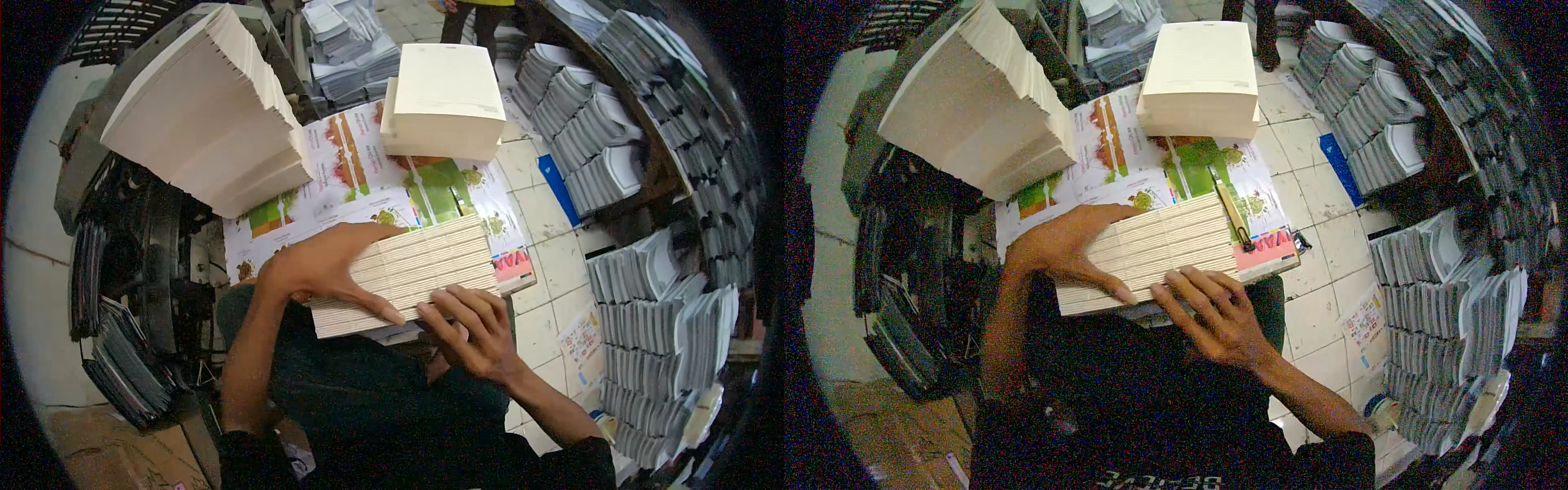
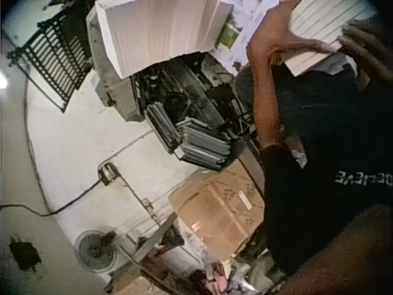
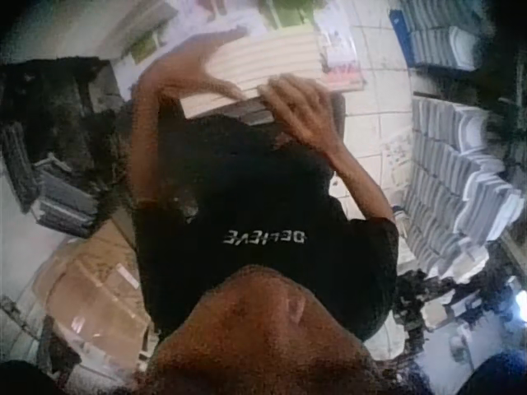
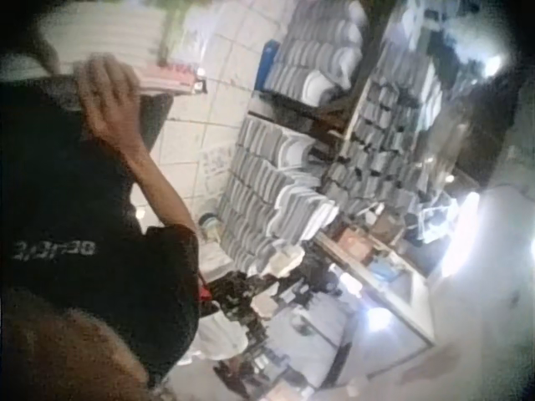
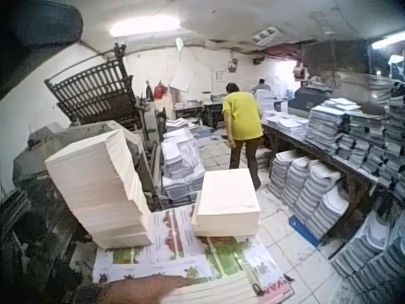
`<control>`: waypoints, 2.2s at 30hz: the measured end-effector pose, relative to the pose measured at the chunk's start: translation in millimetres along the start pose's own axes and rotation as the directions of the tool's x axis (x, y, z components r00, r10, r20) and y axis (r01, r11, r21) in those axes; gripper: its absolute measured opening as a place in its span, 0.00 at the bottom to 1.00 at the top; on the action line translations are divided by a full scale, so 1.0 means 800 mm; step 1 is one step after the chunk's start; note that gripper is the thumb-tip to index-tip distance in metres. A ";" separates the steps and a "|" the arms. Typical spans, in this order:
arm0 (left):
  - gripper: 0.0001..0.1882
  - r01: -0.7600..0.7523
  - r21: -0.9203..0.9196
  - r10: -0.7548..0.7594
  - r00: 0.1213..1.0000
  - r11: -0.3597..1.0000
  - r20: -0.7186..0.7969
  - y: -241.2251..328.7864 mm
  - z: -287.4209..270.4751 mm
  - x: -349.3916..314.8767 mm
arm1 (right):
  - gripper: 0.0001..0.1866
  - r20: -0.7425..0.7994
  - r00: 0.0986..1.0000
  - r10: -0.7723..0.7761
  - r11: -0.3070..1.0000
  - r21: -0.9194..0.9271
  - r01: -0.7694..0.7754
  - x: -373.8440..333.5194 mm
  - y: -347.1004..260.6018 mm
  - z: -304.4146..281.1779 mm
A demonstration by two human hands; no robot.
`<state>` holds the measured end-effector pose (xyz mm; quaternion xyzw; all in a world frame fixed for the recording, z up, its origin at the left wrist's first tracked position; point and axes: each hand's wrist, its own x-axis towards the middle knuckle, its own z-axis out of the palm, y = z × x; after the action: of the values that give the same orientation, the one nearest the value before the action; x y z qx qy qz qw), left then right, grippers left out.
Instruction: The person carries a stack of paper to a work table, sits down, and cuts along the glued edges of the paper stacks using a blade to separate the pads by hand.
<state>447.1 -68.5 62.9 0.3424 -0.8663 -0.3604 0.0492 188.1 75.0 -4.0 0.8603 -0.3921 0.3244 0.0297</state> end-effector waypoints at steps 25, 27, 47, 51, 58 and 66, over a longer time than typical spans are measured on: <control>0.36 0.051 -0.358 0.001 0.990 0.932 0.143 -0.042 -0.018 0.004 | 0.27 0.207 0.959 0.193 0.981 -0.059 -0.185 0.032 -0.026 -0.008; 0.37 0.051 -0.391 0.025 0.982 0.919 0.186 -0.040 -0.019 0.005 | 0.25 0.287 0.921 0.264 0.964 -0.051 -0.261 0.041 -0.025 -0.014; 0.32 0.514 -0.239 -0.483 0.857 0.824 0.179 0.006 -0.034 0.003 | 0.21 0.324 0.927 0.188 0.979 0.014 -0.204 0.049 -0.007 -0.009; 0.34 0.181 -0.284 -0.125 0.971 0.942 0.204 -0.033 -0.009 0.000 | 0.21 0.274 0.940 0.202 0.974 0.043 -0.222 0.053 -0.011 -0.005; 0.38 0.230 -0.303 -0.162 0.959 0.925 0.233 -0.045 -0.014 0.005 | 0.25 0.228 0.963 0.145 0.989 -0.038 -0.140 0.050 -0.010 -0.003; 0.35 0.348 -0.297 -0.310 0.936 0.889 0.167 -0.045 -0.014 0.004 | 0.40 0.080 0.953 0.292 0.956 0.017 -0.294 0.062 0.002 0.005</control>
<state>469.0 -95.5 47.1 0.4503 -0.7266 -0.5189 -0.0075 213.2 40.0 21.2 0.8047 -0.5115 0.2976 -0.0463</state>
